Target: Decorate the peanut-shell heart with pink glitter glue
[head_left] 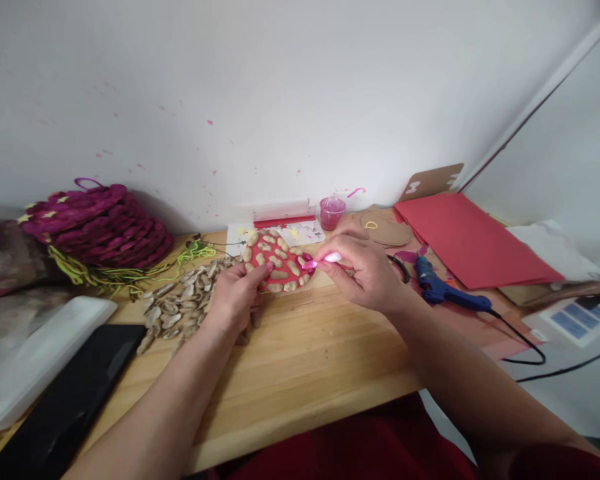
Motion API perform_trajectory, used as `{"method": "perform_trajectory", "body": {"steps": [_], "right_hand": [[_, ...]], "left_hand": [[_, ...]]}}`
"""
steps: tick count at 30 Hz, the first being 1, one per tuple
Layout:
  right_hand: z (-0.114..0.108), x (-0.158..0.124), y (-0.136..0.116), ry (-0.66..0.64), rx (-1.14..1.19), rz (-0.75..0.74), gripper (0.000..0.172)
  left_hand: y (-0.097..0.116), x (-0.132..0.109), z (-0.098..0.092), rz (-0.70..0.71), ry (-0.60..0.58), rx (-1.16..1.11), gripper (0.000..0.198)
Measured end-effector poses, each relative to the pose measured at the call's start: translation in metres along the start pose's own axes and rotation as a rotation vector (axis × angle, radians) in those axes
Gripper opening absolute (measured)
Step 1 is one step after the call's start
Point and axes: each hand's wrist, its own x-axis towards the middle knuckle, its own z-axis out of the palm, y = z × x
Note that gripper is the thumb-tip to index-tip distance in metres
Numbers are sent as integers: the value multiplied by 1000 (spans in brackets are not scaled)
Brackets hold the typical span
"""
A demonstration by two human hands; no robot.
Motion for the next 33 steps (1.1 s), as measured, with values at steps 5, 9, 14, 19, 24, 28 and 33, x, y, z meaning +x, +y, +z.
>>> {"method": "perform_trajectory", "body": {"steps": [5, 9, 14, 19, 24, 28, 33], "right_hand": [[0, 0, -1, 2, -10, -7, 9], [0, 0, -2, -8, -12, -18, 9], [-1, 0, 1, 1, 1, -4, 8], [-7, 0, 7, 59, 64, 63, 7], [-9, 0, 10, 78, 121, 81, 6], [-9, -1, 11, 77, 138, 91, 7], [-9, 0, 10, 101, 114, 95, 10]], "left_hand": [[2, -1, 1, -32, 10, -54, 47], [4, -2, 3, -34, 22, -81, 45], [7, -4, 4, -54, -10, -116, 40], [8, -3, 2, -58, -58, -182, 42], [7, -4, 2, -53, -75, -183, 42], [7, -6, 2, 12, -106, -179, 43], [3, -5, -2, 144, -137, -116, 54]]}}
